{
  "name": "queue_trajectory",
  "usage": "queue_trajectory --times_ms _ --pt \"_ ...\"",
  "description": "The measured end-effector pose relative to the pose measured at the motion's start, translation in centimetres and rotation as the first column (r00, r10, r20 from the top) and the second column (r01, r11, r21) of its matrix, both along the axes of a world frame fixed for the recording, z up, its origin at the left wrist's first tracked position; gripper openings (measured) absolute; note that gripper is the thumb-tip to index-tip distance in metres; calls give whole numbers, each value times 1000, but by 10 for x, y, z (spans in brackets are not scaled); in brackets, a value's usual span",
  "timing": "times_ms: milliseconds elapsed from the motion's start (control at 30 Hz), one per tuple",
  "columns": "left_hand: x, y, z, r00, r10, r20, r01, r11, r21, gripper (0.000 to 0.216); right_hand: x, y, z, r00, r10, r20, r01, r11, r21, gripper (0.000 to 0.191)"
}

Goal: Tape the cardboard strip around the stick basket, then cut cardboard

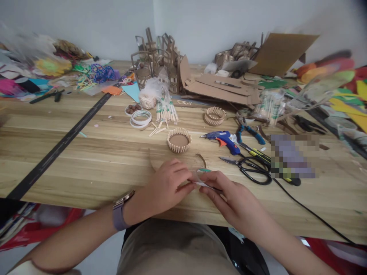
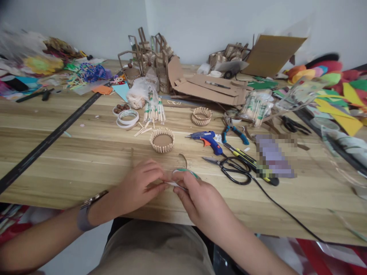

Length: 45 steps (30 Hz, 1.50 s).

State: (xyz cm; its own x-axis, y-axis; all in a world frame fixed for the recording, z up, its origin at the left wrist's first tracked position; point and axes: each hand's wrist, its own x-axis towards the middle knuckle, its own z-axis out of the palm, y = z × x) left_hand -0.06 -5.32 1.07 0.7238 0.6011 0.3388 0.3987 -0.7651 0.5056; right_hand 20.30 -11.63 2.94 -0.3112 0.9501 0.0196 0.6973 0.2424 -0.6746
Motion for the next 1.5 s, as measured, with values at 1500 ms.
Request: queue_trajectory --times_ms 1500 --pt "-57 142 -19 866 484 -126 -452 865 216 27 37 142 15 611 -411 676 119 893 435 35"
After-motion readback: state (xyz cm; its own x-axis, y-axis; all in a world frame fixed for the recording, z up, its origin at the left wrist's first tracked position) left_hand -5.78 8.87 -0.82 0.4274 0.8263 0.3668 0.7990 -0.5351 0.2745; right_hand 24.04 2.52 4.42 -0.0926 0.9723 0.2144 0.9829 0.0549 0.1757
